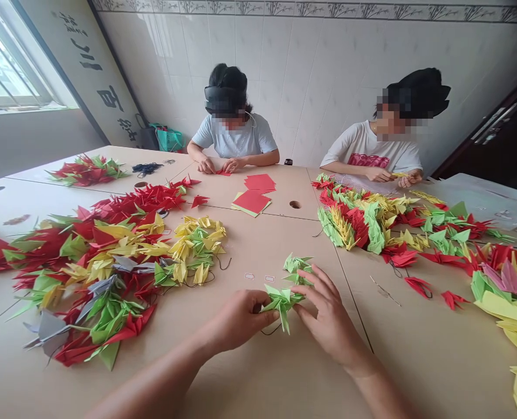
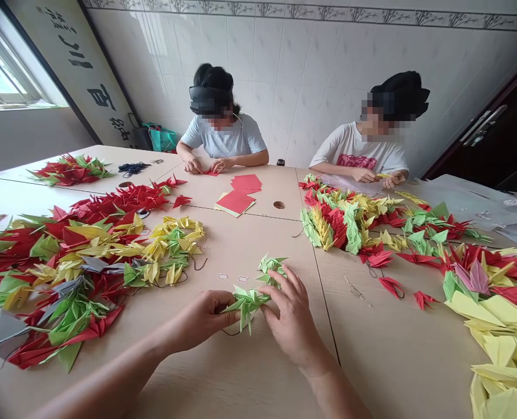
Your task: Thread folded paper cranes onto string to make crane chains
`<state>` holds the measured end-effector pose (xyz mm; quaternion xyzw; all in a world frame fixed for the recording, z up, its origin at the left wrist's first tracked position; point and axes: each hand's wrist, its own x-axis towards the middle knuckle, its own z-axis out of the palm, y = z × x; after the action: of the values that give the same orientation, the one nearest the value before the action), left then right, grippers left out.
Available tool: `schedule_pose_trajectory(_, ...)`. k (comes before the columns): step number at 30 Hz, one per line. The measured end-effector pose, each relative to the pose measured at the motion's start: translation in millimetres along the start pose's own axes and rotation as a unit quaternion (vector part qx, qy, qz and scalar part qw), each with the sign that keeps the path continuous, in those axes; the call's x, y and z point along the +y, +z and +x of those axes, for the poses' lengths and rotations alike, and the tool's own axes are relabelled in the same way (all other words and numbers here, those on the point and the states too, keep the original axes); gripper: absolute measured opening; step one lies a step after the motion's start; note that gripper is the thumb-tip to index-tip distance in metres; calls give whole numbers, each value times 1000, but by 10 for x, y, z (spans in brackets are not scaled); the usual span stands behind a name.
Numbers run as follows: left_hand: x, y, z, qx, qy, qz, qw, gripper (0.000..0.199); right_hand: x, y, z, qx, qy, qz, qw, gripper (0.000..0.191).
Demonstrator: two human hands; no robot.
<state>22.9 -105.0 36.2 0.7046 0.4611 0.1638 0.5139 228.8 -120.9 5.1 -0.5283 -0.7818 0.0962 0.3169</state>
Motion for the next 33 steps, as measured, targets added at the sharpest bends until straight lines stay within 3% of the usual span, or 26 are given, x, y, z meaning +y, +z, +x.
schedule_pose_trajectory(3, -3, -23, 0, -7, 1, -14, 1000, 32, 57, -17, 18, 19, 15, 5, 1000, 18)
schedule_pose_trajectory(6, -9, -42, -2, -5, -3, -24, 1000, 32, 53, -52, 19, 53, 20, 1, 998, 28)
schedule_pose_trajectory(9, -8, -40, -8, -6, -2, -28, 1000, 31, -44, -83, 6, 16, -6, 5, 1000, 39)
schedule_pose_trajectory(13, 2, -22, -13, -27, 19, -42, 999, 31, -134, -69, 1, -40, -23, -2, 999, 26)
schedule_pose_trajectory(16, 0, -22, -10, -39, 16, -49, 998, 32, -65, -37, 11, -14, -12, -5, 1000, 17)
schedule_pose_trajectory(21, -21, -40, 3, -26, -10, -44, 999, 30, 28, -53, 20, 61, -3, -27, 998, 24)
schedule_pose_trajectory(26, -42, -17, 7, -14, 0, -27, 1000, 30, -157, -105, -20, -18, -43, -13, 999, 44)
schedule_pose_trajectory(29, -46, 5, -1, -35, 12, -25, 999, 31, -206, -80, -31, -41, -52, -24, 998, 33)
schedule_pose_trajectory(33, -34, 0, 0, -47, 11, -17, 999, 33, -114, -51, 1, -3, -26, -19, 999, 13)
